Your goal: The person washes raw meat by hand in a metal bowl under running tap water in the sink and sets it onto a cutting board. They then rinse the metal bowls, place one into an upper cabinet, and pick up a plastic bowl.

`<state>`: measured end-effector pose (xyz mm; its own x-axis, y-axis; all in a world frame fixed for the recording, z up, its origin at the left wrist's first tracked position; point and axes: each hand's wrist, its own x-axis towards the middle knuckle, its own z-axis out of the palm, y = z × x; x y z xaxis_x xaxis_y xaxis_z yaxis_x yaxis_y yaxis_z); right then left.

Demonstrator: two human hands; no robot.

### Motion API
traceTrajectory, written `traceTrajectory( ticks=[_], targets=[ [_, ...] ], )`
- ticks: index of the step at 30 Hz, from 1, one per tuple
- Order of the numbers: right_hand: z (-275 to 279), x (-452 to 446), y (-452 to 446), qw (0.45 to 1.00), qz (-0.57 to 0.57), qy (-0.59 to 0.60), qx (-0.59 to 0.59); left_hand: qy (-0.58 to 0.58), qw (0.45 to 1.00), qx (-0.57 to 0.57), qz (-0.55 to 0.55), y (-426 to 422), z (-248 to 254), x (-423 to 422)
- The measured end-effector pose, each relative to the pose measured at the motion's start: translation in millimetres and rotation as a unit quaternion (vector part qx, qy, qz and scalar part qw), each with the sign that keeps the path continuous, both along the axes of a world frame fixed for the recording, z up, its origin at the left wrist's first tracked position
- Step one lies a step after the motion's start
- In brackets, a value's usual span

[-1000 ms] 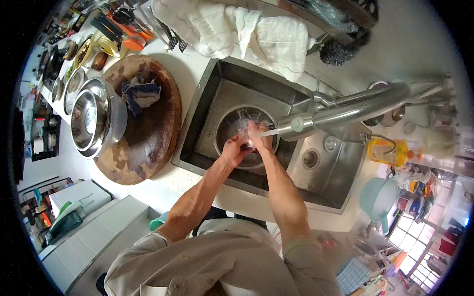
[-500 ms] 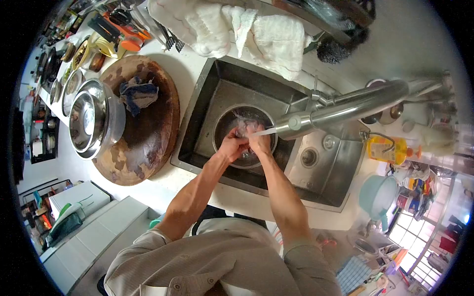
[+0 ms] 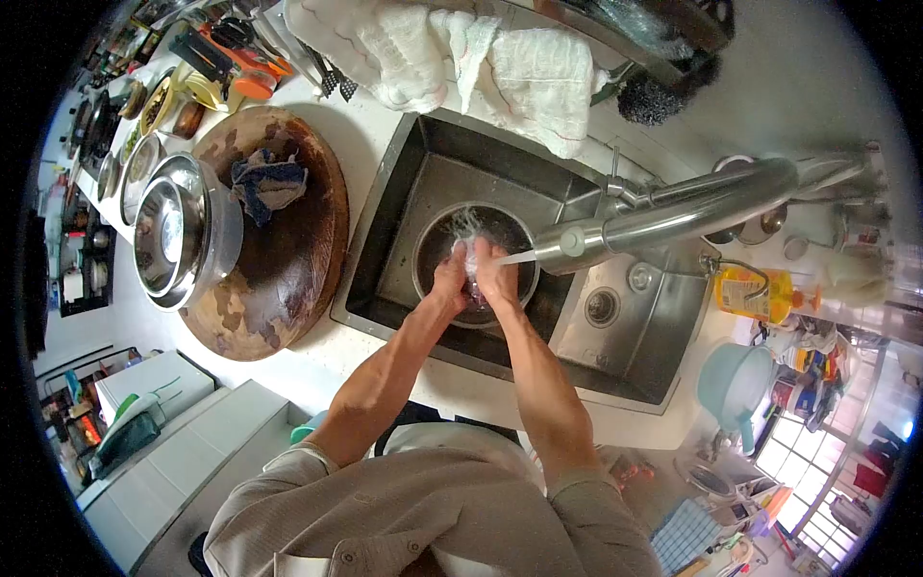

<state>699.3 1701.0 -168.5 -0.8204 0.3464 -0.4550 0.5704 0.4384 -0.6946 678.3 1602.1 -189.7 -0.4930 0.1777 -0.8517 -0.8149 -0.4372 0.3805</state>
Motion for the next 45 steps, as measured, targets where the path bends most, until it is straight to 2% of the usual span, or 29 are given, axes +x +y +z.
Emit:
traceTrajectory(
  ticks=[2, 4, 6, 7, 9, 11, 13, 15, 17, 19, 20, 21, 22, 23, 25, 26, 29, 30, 31, 32, 33, 34, 35, 37, 38, 39, 41, 42, 45],
  targets=[
    [0, 4, 0, 0.995, -0.040, 0.003, -0.090, -0.001, 1.000, 0.022, 0.013, -2, -16, -1],
    [34, 16, -11, 0.965, -0.146, 0.037, -0.215, -0.002, 0.999, 0.045, 0.027, -4, -32, -5],
    [16, 27, -11, 0.958, -0.109, 0.068, -0.256, -0.009, 0.987, 0.129, 0.100, -5, -37, -10],
    [5, 32, -8, 0.947, -0.075, 0.100, -0.295, -0.010, 0.986, 0.130, 0.100, -5, -35, -8],
    [2, 25, -6, 0.954, -0.074, 0.134, -0.257, 0.018, 0.993, 0.094, 0.065, -5, -9, -7],
    [-10, 11, 3, 0.991, -0.050, 0.072, -0.096, 0.074, 0.990, 0.115, 0.034, -4, 10, 1],
    [16, -2, 8, 0.994, -0.039, 0.034, -0.098, 0.063, 0.993, 0.102, 0.006, -1, 12, 9],
    [30, -9, 9, 0.999, -0.031, -0.007, 0.015, 0.066, 0.991, 0.121, 0.003, 2, 15, 16],
    [18, 2, 7, 1.000, -0.023, 0.013, 0.001, 0.031, 0.995, 0.094, 0.011, 5, 15, 18],
    [10, 20, -10, 0.974, -0.043, 0.145, -0.167, 0.038, 0.991, 0.123, 0.037, 0, -27, 14],
    [0, 32, -19, 0.977, 0.011, 0.211, -0.042, -0.002, 0.987, 0.158, 0.021, -6, -19, 8],
    [18, 34, -25, 0.972, 0.002, 0.233, -0.029, -0.039, 0.980, 0.195, 0.005, -7, -6, 2],
    [26, 30, -23, 0.982, -0.001, 0.187, -0.020, -0.005, 0.995, 0.089, 0.041, 3, 34, 2],
    [29, 27, -21, 0.990, -0.006, 0.139, -0.013, -0.005, 0.995, 0.087, 0.040, 2, 29, 7],
    [31, 15, -12, 0.995, -0.011, 0.089, 0.038, 0.043, 0.996, 0.026, -0.071, 1, 14, 12],
    [31, 9, -7, 0.995, -0.014, 0.037, 0.091, 0.062, 0.994, 0.029, -0.087, -1, 9, 15],
    [5, 2, 16, 0.994, -0.018, -0.017, 0.108, 0.065, 0.992, 0.040, -0.102, -7, 24, 12],
    [-9, 1, 29, 0.998, -0.040, -0.053, 0.001, 0.035, 0.998, 0.002, -0.058, -4, 23, 13],
    [-24, 7, 29, 0.998, -0.040, -0.054, 0.001, 0.035, 0.998, 0.002, -0.058, -9, 22, 10],
    [-39, 15, 28, 0.991, -0.105, -0.019, -0.075, 0.032, 0.996, -0.009, -0.077, -16, 15, 5],
    [-24, 17, 21, 0.974, -0.168, 0.016, -0.151, 0.029, 0.995, -0.018, -0.095, -19, 6, 2],
    [-6, 26, 18, 0.973, -0.113, 0.024, -0.198, 0.052, 0.998, -0.011, -0.015, -13, -3, 2],
    [10, 30, 5, 0.967, -0.103, 0.031, -0.233, 0.052, 0.999, -0.010, -0.012, -13, -4, -1],
    [33, 33, -9, 0.990, 0.032, 0.126, -0.056, 0.056, 0.994, 0.034, -0.087, -15, -3, -2],
    [19, 36, -7, 0.981, 0.089, 0.167, 0.037, 0.057, 0.994, 0.031, -0.088, -17, -2, -3],
    [8, 39, -4, 0.981, 0.089, 0.170, 0.035, 0.055, 0.995, 0.017, -0.081, -20, -2, -6],
    [-7, 45, 5, 0.947, 0.242, 0.185, 0.105, 0.049, 0.996, -0.009, -0.069, -23, 4, -11],
    [-5, 43, 9, 0.947, 0.259, 0.124, 0.145, 0.027, 0.996, -0.043, -0.074, -28, 8, -16],
    [-49, 28, 19, 0.979, 0.045, 0.113, 0.163, -0.030, 0.992, -0.071, -0.099, -32, 23, -23]
  ],
)
